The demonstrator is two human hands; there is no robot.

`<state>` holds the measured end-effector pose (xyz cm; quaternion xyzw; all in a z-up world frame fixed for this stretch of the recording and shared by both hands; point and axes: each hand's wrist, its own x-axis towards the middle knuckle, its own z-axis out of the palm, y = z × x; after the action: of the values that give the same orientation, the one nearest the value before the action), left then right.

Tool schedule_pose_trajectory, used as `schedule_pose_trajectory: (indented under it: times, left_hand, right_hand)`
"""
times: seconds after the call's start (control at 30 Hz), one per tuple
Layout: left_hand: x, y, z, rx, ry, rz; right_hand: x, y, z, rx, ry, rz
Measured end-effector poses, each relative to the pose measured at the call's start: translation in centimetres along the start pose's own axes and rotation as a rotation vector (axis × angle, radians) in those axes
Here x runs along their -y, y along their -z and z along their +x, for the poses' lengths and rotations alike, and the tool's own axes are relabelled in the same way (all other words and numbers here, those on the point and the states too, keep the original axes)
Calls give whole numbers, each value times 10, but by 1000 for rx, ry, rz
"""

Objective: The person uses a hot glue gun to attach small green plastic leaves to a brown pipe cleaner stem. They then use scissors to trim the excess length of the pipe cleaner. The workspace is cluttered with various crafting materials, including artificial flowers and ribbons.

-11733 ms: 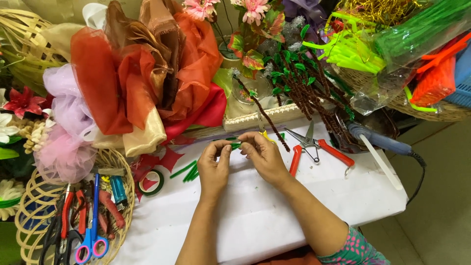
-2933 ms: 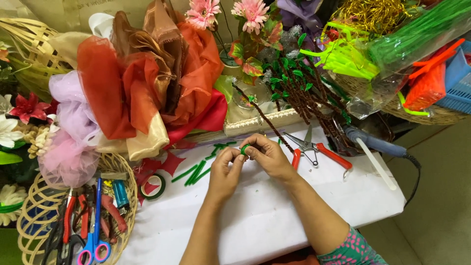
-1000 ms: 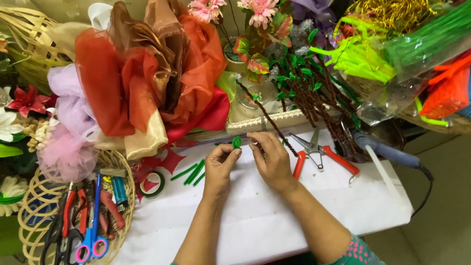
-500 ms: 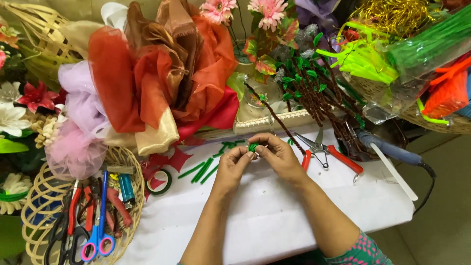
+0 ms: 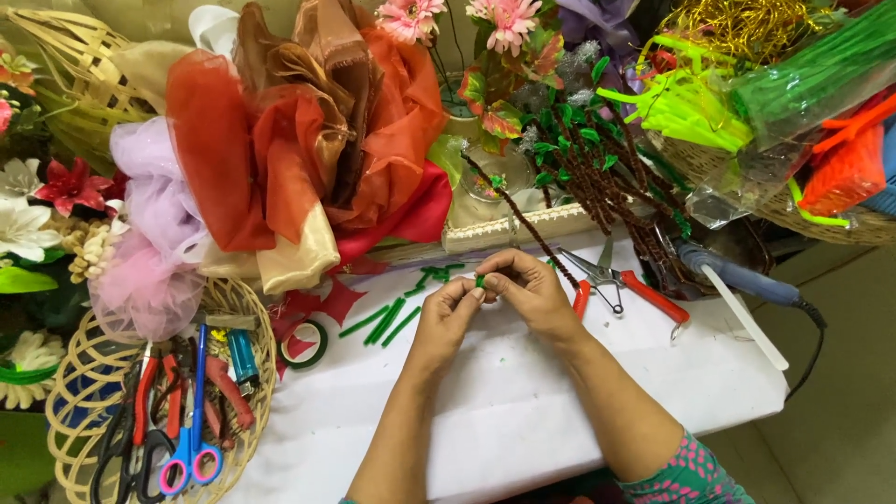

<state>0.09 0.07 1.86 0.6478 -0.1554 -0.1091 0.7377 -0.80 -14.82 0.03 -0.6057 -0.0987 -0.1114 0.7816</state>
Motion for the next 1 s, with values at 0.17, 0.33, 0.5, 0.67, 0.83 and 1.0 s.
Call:
schedule_pose_trajectory:
  times: [0.17,0.33,0.5,0.67,0.83,1.0]
  left_hand:
    - [10,3,0,23,57,-107]
    - [21,7,0,41,64,-116]
    - [35,7,5,-18,114,-261]
    - [41,9,8,-51,92,-244]
    - [50,12,11,-106,105,-237]
    - [38,10,7,-160,81,-369]
  right_hand:
    - [0,3,1,6,-23,49]
    - [-4,7,0,23,-32,24]
    - [-12,8,-1,51,-21,11]
    - [5,0,-3,58,1,-44]
    - [9,2,-2,27,46,-67]
    - [1,6,-2,-32,77,-122]
